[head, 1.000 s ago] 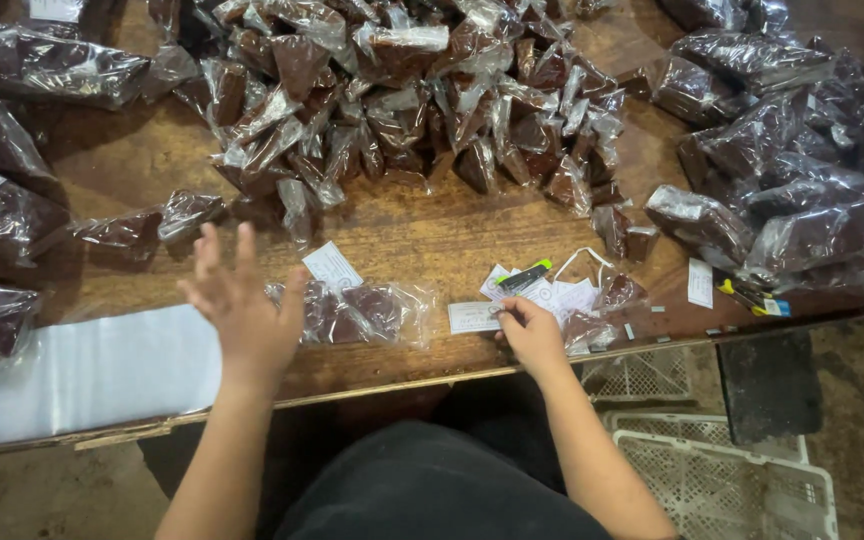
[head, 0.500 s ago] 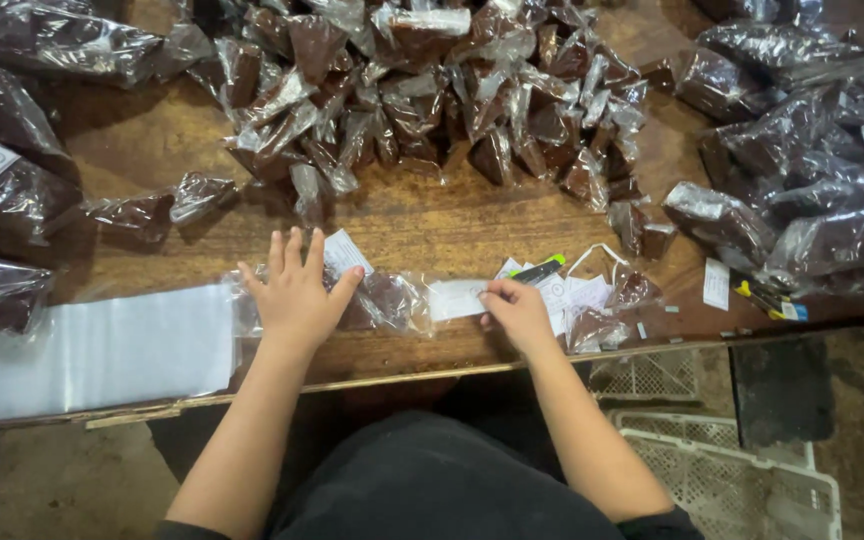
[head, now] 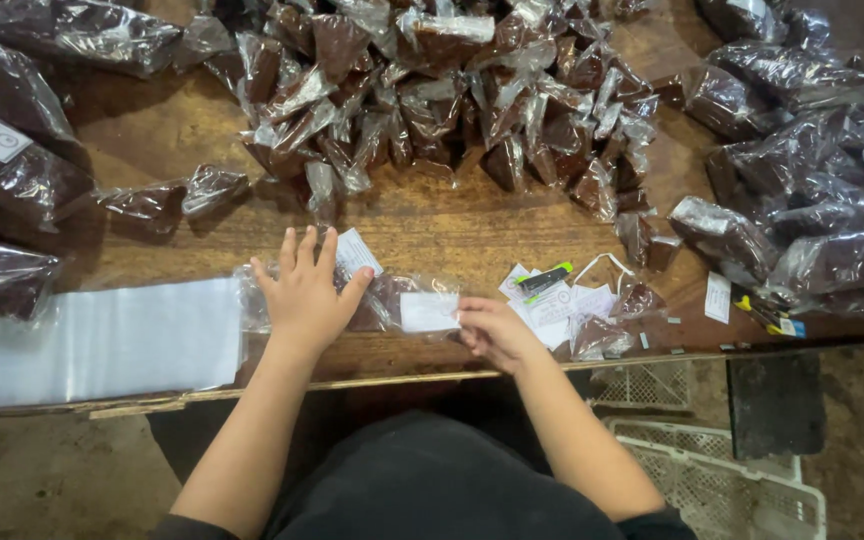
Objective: Packaging individual snacks into plastic bags with labels and stapling them shut
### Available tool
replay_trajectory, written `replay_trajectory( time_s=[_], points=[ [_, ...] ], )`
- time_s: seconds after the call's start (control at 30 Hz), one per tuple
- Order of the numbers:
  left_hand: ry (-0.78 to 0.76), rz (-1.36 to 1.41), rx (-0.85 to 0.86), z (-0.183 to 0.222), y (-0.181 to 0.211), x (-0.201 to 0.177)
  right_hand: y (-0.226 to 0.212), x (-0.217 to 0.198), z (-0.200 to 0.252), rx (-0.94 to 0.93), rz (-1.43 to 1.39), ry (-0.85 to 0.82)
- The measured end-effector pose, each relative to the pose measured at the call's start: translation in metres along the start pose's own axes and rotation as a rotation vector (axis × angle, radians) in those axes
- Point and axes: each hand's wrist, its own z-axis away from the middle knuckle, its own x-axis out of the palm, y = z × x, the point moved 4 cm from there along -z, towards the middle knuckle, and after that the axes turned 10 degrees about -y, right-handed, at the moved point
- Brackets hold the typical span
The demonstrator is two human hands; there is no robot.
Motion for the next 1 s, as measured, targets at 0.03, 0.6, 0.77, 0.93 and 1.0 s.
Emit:
replay_trajectory(
  time_s=[0.03,0.6,0.77,0.93,1.0],
  points=[
    [0.017,0.003,0.015,0.000,-0.001,0.002,0.004,0.007,-0.002,-0.013,-0.108,-0.012],
    [0.011,0.038,0.077,-0.009,-0.010,-0.002,-0.033,0.089,-0.028,0.060,0.619,0.013],
    [-0.253,-0.056,0.075,-0.009,-0.017,-0.038,-0.114,0.041,0.029,0.133,1.142,-0.014],
    [-0.239,-0.093,0.009,-0.048,-0.061,-0.022,-0.116,-0.107,0.104,0.287,1.502,0.339],
    [-0.037,-0.115,0.056,-0.067,-0.056,-0.026,-0.087,-0.146,0.110,0.317,1.643,0.380]
  ],
)
